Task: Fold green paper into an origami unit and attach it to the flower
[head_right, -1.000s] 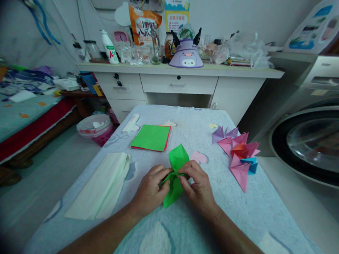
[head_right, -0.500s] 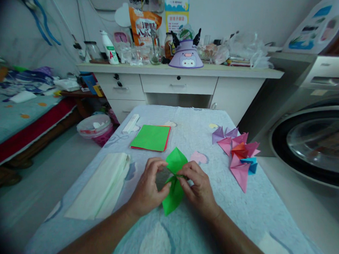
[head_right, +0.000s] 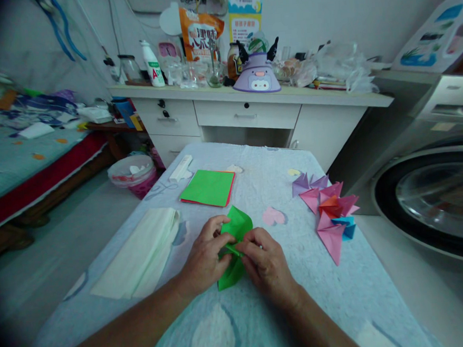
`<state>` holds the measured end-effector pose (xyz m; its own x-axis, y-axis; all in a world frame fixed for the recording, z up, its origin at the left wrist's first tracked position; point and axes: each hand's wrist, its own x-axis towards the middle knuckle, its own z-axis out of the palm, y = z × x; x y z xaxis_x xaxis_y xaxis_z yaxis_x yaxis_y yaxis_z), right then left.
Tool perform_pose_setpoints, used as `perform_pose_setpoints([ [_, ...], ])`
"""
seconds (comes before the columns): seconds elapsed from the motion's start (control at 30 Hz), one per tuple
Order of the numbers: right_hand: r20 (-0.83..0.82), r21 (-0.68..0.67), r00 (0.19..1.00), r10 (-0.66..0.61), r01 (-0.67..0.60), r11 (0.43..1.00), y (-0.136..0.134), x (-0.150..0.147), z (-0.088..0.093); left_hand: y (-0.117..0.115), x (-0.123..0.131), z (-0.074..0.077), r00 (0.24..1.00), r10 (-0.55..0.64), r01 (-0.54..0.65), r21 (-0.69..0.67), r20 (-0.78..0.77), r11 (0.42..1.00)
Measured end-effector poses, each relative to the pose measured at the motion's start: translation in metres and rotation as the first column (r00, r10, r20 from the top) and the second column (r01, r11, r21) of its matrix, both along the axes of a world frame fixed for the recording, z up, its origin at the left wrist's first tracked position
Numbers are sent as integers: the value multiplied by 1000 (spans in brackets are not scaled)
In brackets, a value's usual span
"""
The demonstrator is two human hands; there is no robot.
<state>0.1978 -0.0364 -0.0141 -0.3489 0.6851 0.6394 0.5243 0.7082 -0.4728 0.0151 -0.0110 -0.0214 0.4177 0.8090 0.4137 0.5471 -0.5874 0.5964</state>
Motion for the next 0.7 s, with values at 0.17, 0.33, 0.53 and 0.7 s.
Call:
perform_pose_setpoints([
  [0.17,5,22,1000,-1,0,1000,-2,-1,1,1,2,1,1000,10,-10,2,21,1000],
  [0.33,58,37,998,-3,1,999,-6,-4,6,1,2,1,1000,11,-12,27,26,1000],
  [0.53,64,42,998,4,-7,999,-8,-6,9,0,0,3,998,22,-25,68,52,997],
  [0.7,42,15,999,-18,17,1000,-9,-5,7,2,-4,4,994,46,-54,86,95,995],
])
